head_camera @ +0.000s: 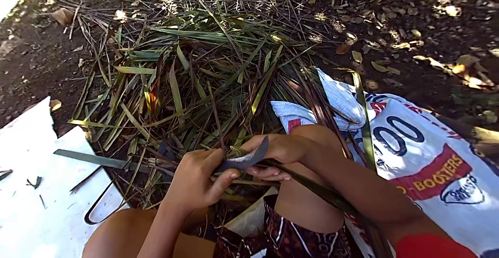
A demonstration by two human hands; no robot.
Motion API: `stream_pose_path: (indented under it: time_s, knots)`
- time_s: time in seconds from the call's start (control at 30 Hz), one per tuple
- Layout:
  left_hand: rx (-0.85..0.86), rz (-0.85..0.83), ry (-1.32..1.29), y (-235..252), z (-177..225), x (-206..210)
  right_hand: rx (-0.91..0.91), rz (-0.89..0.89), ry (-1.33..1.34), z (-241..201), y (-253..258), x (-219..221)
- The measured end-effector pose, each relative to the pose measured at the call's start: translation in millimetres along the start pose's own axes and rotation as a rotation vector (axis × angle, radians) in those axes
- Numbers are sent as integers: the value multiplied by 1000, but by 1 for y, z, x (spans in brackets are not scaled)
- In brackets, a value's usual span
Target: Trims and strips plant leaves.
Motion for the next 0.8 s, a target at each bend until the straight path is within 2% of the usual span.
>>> stream_pose_path:
  time_s: [0.23, 0.43, 0.57, 0.8]
  knots:
    - [-27, -140, -215, 2, 0, -2, 4, -75, 20, 0, -1, 2]
    - [52, -78, -106, 8, -3, 1, 37, -10, -26, -2, -9, 8]
    - [102, -27, -108, 11, -10, 4, 80, 5, 53, -3, -7, 10]
    - [99, -21, -148, 20, -14, -2, 44, -51, 61, -5, -12, 4]
Point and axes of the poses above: each hand's wrist, its own y-axis towards the middle knuckle, its own x-axis out of the palm, z = x × y, the point moved 1 cm from there along y, towards the middle knuckle, and after that the axes turned 11 degrees about y, right-handed, at the moved point
